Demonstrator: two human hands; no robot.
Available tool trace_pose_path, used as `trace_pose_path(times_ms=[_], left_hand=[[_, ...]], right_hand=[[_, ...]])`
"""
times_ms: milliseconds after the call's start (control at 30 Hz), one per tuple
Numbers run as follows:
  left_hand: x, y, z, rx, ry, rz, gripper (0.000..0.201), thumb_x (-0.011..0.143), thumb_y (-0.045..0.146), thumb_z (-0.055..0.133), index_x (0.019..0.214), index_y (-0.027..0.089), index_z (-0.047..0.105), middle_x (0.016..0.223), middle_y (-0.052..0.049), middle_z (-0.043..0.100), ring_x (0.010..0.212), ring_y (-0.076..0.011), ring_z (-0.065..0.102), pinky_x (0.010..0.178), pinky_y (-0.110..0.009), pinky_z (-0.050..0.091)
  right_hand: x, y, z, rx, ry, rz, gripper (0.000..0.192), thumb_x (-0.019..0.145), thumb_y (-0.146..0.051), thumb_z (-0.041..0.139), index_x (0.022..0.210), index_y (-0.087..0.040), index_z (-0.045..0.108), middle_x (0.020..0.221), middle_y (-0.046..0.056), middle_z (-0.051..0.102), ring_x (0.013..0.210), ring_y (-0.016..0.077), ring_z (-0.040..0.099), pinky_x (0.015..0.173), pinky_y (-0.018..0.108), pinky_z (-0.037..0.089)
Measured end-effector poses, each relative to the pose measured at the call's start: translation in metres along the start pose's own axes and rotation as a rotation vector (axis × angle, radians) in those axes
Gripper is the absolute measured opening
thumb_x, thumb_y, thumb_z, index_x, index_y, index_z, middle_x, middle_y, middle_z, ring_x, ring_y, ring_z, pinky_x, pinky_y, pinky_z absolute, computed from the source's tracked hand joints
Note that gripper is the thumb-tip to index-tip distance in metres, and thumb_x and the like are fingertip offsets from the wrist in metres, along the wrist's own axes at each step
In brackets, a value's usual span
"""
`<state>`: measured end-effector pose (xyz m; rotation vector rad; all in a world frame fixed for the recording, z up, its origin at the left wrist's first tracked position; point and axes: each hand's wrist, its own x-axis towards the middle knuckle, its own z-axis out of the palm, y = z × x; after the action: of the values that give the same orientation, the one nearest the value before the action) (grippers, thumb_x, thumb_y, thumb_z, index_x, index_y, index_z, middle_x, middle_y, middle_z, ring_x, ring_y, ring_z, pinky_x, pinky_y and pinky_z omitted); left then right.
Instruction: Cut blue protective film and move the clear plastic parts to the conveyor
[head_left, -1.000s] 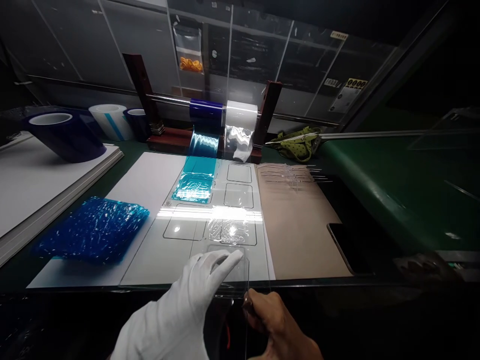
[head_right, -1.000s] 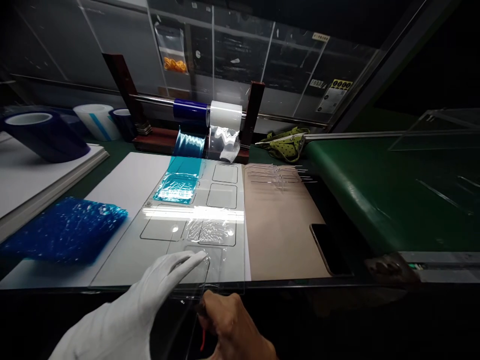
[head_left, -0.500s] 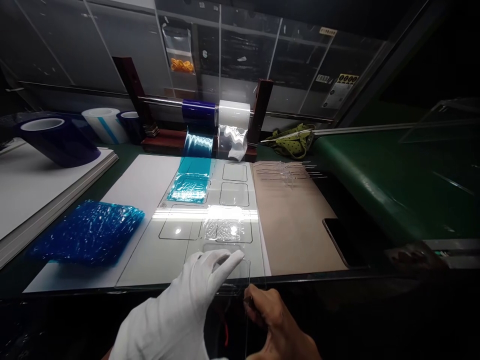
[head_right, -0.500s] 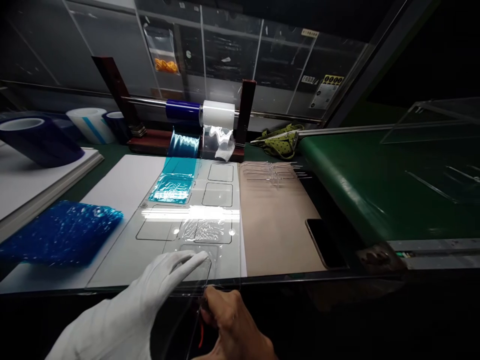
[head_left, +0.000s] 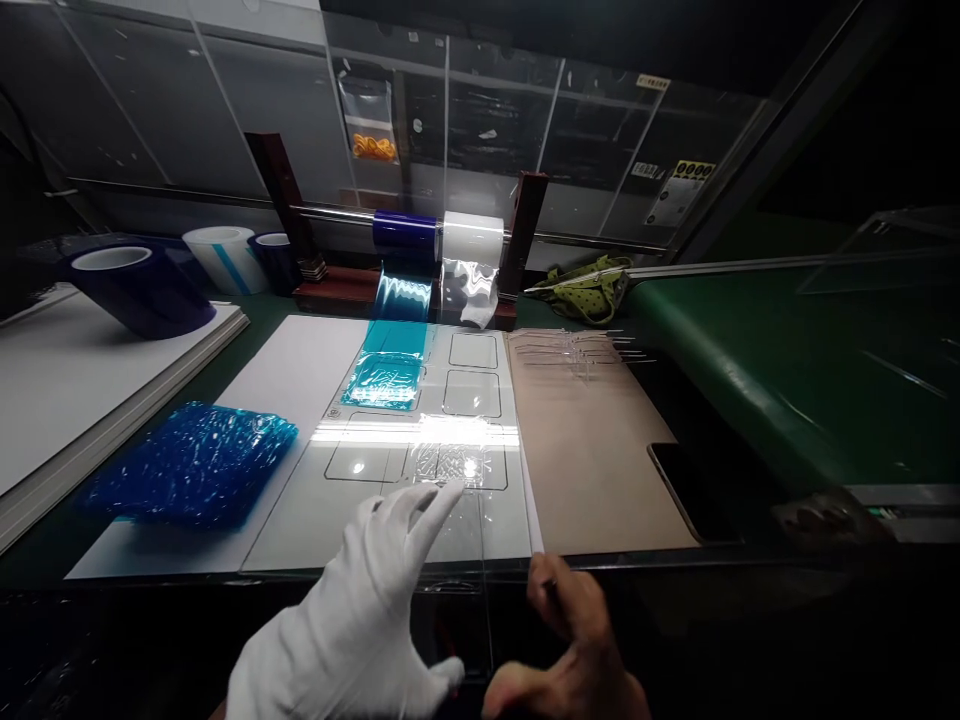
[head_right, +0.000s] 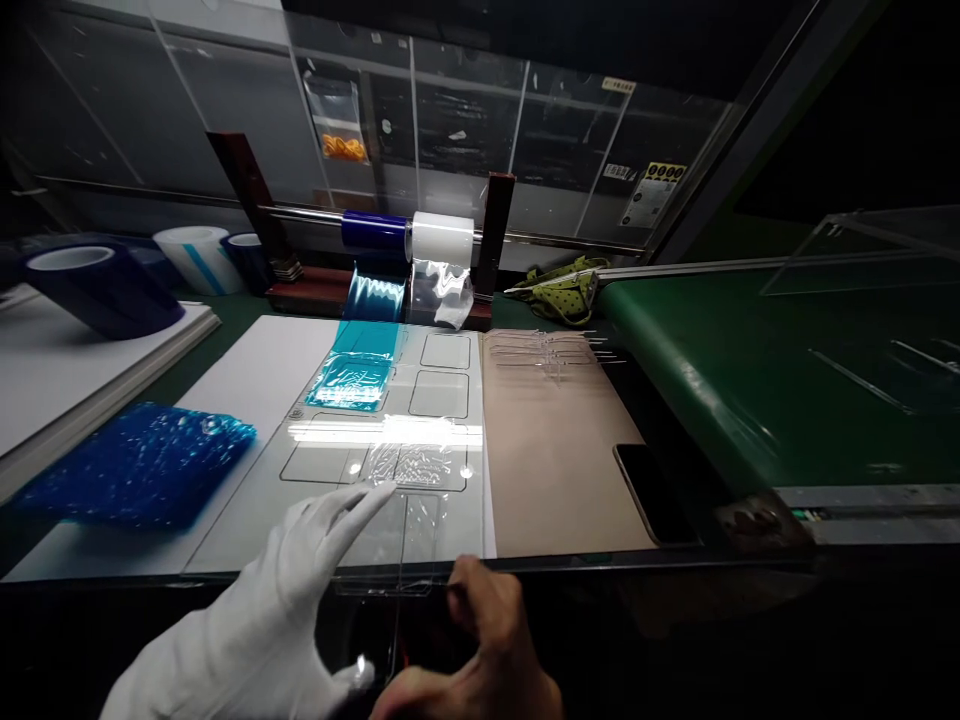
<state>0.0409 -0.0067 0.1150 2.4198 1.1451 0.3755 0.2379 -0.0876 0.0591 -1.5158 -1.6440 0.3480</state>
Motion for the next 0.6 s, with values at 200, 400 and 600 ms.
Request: trace_pose_path(times_ms=[200, 400, 600], left_hand=[[-0.003, 0.004, 0.008, 0.135, 0.197, -0.03, 0.117, 0.044, 0.033, 0.074, 0.147, 0.027, 0.017, 0.134, -0.013, 0.04, 0.113, -0.0368, 0.041, 0.088, -0.053, 0.046], [-0.04, -0.025, 0.008, -0.171, 0.317, -0.198, 0.117, 0.049, 0.041, 0.079, 0.147, 0.03, 0.016, 0.14, -0.013, 0.039, 0.127, -0.0385, 0.039, 0.103, -0.062, 0.034], [-0.129, -0.074, 0.022, -1.636, 0.504, -0.688, 0.118, 0.042, 0.069, 0.075, 0.141, 0.024, 0.032, 0.144, -0.015, 0.039, 0.131, -0.0413, 0.037, 0.103, -0.057, 0.038]], right_hand=[[0.062, 0.074, -0.031, -0.447, -0.089, 0.184, 0.049, 0.082, -0.071, 0.039, 0.083, -0.022, 0.045, 0.073, 0.002, 0.059, 0.062, 0.0173, 0.057, 0.058, 0.029, 0.047], [0.065, 0.095, -0.032, -0.591, -0.048, 0.193, 0.044, 0.089, -0.051, 0.041, 0.105, -0.014, 0.056, 0.109, 0.02, 0.062, 0.103, 0.0347, 0.058, 0.083, 0.048, 0.047], [-0.04, 0.039, 0.043, -0.214, -0.704, 0.133, 0.042, 0.076, -0.045, 0.066, 0.112, -0.023, 0.062, 0.102, 0.009, 0.069, 0.091, 0.0261, 0.067, 0.076, 0.033, 0.053]])
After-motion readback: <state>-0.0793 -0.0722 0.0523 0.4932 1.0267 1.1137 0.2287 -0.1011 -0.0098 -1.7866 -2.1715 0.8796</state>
